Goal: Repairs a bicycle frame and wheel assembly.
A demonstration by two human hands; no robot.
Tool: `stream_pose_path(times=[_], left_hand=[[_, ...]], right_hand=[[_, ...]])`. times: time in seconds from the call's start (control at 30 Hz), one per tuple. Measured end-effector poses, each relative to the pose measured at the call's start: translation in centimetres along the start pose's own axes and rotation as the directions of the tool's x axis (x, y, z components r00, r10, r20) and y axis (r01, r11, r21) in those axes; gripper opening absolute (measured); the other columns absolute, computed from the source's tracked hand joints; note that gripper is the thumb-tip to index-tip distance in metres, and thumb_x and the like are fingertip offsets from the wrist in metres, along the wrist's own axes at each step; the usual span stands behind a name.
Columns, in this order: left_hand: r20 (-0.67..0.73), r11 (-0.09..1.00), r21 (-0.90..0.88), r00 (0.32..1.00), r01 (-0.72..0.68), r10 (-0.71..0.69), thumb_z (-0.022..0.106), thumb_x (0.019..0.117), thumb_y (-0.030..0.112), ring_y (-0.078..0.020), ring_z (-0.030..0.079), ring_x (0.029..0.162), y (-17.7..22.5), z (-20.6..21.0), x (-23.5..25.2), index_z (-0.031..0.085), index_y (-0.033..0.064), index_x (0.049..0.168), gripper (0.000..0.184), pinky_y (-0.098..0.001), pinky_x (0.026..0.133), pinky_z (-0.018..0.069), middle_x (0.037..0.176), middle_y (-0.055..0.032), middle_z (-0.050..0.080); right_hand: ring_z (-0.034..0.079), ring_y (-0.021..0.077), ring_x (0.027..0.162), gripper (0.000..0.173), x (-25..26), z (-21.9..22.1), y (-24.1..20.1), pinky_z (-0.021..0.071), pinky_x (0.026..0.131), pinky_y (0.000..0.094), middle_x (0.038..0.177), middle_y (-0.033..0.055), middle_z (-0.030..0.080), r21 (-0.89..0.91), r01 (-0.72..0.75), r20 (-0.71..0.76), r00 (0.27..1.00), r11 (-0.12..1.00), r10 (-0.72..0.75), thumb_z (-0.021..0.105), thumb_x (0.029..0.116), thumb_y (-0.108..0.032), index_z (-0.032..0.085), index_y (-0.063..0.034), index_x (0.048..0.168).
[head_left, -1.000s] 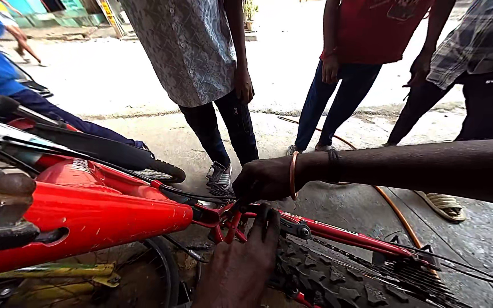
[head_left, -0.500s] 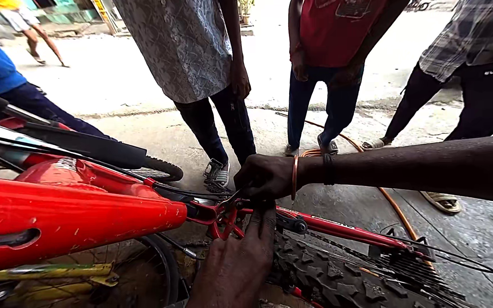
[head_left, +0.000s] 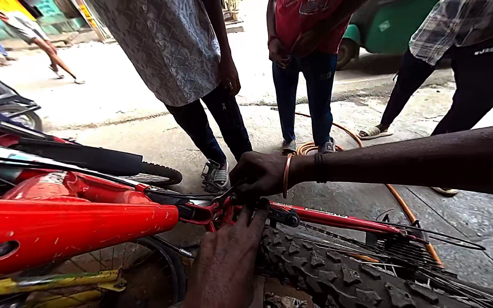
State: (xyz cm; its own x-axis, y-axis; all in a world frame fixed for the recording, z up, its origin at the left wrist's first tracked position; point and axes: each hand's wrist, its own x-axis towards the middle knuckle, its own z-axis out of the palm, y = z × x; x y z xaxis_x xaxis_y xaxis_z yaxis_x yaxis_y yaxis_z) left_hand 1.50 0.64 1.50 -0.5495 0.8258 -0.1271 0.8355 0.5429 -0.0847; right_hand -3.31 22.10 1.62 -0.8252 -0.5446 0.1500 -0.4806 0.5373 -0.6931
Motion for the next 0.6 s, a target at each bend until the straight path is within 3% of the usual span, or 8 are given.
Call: stream_pose_path(times=[0.13, 0.2, 0.33, 0.5, 0.6], left_hand=[[0.021, 1.000, 0.019, 1.000, -0.015, 0.015, 0.088, 0.0592, 0.027, -0.0287, 0.069, 0.078, -0.2, -0.3, 0.1, 0.039, 0.0276, 0.158, 0.110, -0.0466, 0.058, 0.0528, 0.138, -0.0088, 0.061], [-0.079, 0.998, 0.043, 0.996, -0.047, 0.050, 0.088, 0.0568, 0.031, -0.0252, 0.067, 0.066, -0.3, 0.3, -0.1, 0.045, 0.0239, 0.155, 0.108, -0.0437, 0.053, 0.0512, 0.134, -0.0089, 0.064], [-0.200, 0.996, 0.067, 0.977, -0.059, 0.072, 0.089, 0.0507, 0.035, -0.0224, 0.065, 0.058, -0.3, 1.3, -0.6, 0.054, 0.0188, 0.150, 0.107, -0.0422, 0.048, 0.0497, 0.125, -0.0086, 0.069], [-0.164, 0.999, 0.029, 0.985, -0.043, 0.047, 0.091, 0.0513, 0.032, -0.0234, 0.067, 0.063, -0.1, 1.4, -0.6, 0.051, 0.0184, 0.152, 0.109, -0.0425, 0.050, 0.0509, 0.138, -0.0077, 0.064], [-0.103, 0.999, 0.004, 0.994, -0.041, 0.041, 0.090, 0.0555, 0.026, -0.0251, 0.068, 0.066, 0.0, 1.2, -0.4, 0.044, 0.0181, 0.157, 0.111, -0.0431, 0.052, 0.0518, 0.149, -0.0080, 0.056]], right_hand=[[0.057, 0.0060, 0.059, 0.014, 0.2, 0.0, -0.2, 0.0447, 0.054, 0.0265, 0.066, 0.0005, 0.062, -0.039, 0.002, 0.007, 1.000, 0.999, -0.001, 0.067, 0.0925, -0.008, 0.070, -0.0039, 0.079], [0.057, 0.0057, 0.058, 0.014, 0.2, -0.1, -0.3, 0.0455, 0.053, 0.0258, 0.066, 0.0006, 0.062, -0.030, 0.002, 0.012, 1.000, 1.000, -0.002, 0.067, 0.0921, -0.008, 0.070, -0.0037, 0.079], [0.055, 0.0062, 0.056, 0.012, 0.3, -0.2, -0.5, 0.0440, 0.052, 0.0260, 0.065, 0.0006, 0.061, -0.055, 0.008, 0.017, 1.000, 0.998, -0.007, 0.068, 0.0911, -0.006, 0.070, -0.0039, 0.079], [0.055, 0.0061, 0.056, 0.014, 0.2, -0.1, -0.1, 0.0430, 0.051, 0.0254, 0.064, 0.0008, 0.060, -0.039, 0.044, 0.018, 0.999, 0.998, -0.044, 0.067, 0.0917, -0.006, 0.069, -0.0030, 0.078], [0.057, 0.0050, 0.062, 0.014, 0.1, -0.3, 0.2, 0.0449, 0.056, 0.0231, 0.069, 0.0014, 0.062, -0.012, 0.045, 0.049, 0.998, 0.999, -0.044, 0.065, 0.0951, -0.006, 0.070, -0.0018, 0.082]])
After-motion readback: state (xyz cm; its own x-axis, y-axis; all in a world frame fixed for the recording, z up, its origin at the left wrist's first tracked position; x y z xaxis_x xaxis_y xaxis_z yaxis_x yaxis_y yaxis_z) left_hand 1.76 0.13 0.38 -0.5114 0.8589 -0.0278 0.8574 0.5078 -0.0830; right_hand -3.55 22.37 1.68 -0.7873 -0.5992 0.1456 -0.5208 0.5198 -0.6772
